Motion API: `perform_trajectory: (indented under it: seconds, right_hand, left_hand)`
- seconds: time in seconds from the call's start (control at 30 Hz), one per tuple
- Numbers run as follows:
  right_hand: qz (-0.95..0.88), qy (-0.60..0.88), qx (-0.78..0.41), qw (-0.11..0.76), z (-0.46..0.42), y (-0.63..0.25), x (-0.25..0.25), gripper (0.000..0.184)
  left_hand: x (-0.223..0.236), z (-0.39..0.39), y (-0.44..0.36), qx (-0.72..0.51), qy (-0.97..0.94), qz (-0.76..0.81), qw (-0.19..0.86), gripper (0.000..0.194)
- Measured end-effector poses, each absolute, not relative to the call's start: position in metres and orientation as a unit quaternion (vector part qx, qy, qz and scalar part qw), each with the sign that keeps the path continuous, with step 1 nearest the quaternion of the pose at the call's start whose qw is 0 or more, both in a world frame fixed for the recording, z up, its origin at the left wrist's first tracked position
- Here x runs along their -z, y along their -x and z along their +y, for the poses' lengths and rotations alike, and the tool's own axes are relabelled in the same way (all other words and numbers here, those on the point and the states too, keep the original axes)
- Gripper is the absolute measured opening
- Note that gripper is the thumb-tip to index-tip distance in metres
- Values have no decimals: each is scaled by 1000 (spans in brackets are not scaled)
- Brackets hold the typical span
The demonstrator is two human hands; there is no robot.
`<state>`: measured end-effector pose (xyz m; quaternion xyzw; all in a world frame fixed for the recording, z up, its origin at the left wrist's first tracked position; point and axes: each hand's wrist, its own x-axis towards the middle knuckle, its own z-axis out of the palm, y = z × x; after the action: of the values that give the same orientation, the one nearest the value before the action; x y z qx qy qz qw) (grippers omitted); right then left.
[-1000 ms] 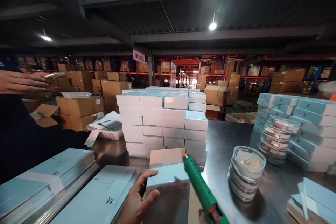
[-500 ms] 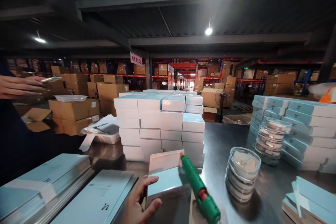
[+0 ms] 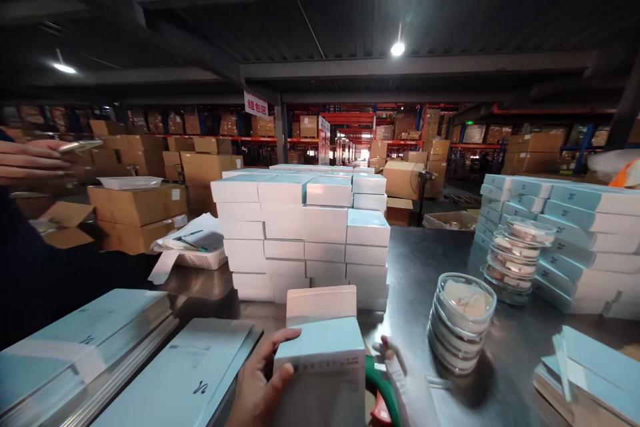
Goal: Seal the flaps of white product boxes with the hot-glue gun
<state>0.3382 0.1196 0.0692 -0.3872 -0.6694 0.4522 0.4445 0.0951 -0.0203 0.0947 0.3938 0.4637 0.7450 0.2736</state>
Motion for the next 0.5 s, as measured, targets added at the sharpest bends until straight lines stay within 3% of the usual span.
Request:
perform_trajectory:
  seconds: [0.13,0.27,0.37,0.5]
  right_hand:
    - [-697,335,-454,442,103,-308,-104,57]
    - [-728,274,-448,441,92,-291,-114,56]
    - [-756,199,-447,435,87,-297,-109,43]
    - [-789,95,-406,451,77,-306,-114,21]
  left_hand:
    - [-90,-17,-101,-743,-426,446,259,62]
    - [-79,-11,-94,-766,-438,410,231,47]
    - [-73,-7,-84,-785,-462,355,212,41]
    - [-72,-9,-61,-702,-602,353,144,17]
